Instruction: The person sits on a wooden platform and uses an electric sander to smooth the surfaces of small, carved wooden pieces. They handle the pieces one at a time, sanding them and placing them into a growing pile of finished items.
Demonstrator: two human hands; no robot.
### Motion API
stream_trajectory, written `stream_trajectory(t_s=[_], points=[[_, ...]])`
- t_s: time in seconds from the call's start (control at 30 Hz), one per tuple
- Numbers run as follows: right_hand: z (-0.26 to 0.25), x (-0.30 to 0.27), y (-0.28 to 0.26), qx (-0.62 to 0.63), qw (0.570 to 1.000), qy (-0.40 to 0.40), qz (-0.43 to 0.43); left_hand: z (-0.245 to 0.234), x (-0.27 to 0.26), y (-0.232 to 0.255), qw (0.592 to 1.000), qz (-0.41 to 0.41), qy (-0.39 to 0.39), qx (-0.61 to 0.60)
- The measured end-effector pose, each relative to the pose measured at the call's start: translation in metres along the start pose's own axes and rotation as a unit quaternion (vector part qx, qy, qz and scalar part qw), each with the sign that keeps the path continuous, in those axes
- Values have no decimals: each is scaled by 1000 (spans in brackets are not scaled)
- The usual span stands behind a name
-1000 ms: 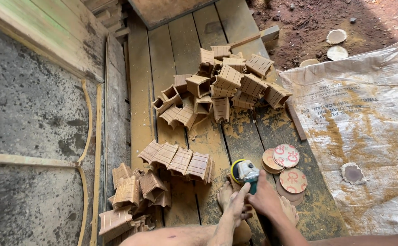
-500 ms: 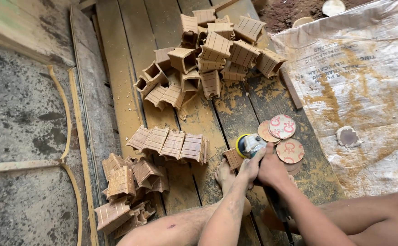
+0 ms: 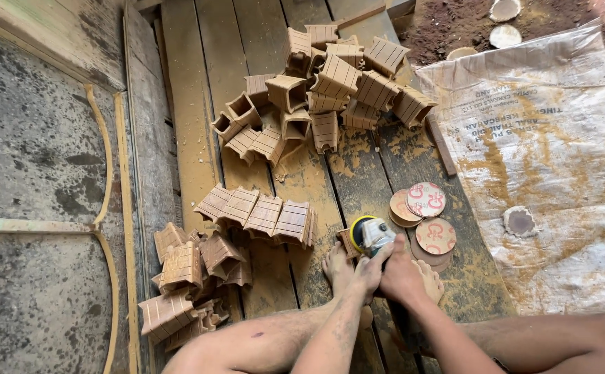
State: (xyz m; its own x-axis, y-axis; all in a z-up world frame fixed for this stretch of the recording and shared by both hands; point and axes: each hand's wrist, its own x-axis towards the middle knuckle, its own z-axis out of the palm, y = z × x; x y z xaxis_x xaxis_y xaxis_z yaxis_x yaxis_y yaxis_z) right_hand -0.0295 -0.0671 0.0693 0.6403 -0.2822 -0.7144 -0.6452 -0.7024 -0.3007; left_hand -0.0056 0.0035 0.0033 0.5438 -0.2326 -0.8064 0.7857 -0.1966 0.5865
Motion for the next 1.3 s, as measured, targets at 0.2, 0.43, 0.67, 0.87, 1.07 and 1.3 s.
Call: stream_trajectory(t_s=[0.2,0.43,0.67,0.87,1.07,1.3], points=[[44,26,38,-7,997,80,-15,10,11,-31,1000,-7,-10,1],[16,4,25,-42,995,88,-5,-3,-27,-2,999,-4,-11,-32],[3,-16,1,10,1000,0,1,-12,-27,-4,983,129,129,18],[17,10,15,49,997,37,50,9,-4,-14,1000,-2,-28,-5],[5,-29,-23,-11,1000,-13,-7,-13,8,-26,1000,-6,-15,-25],[-40,-6,-16,125,988,84,24,13,38,-10,999,0,-40,-34]])
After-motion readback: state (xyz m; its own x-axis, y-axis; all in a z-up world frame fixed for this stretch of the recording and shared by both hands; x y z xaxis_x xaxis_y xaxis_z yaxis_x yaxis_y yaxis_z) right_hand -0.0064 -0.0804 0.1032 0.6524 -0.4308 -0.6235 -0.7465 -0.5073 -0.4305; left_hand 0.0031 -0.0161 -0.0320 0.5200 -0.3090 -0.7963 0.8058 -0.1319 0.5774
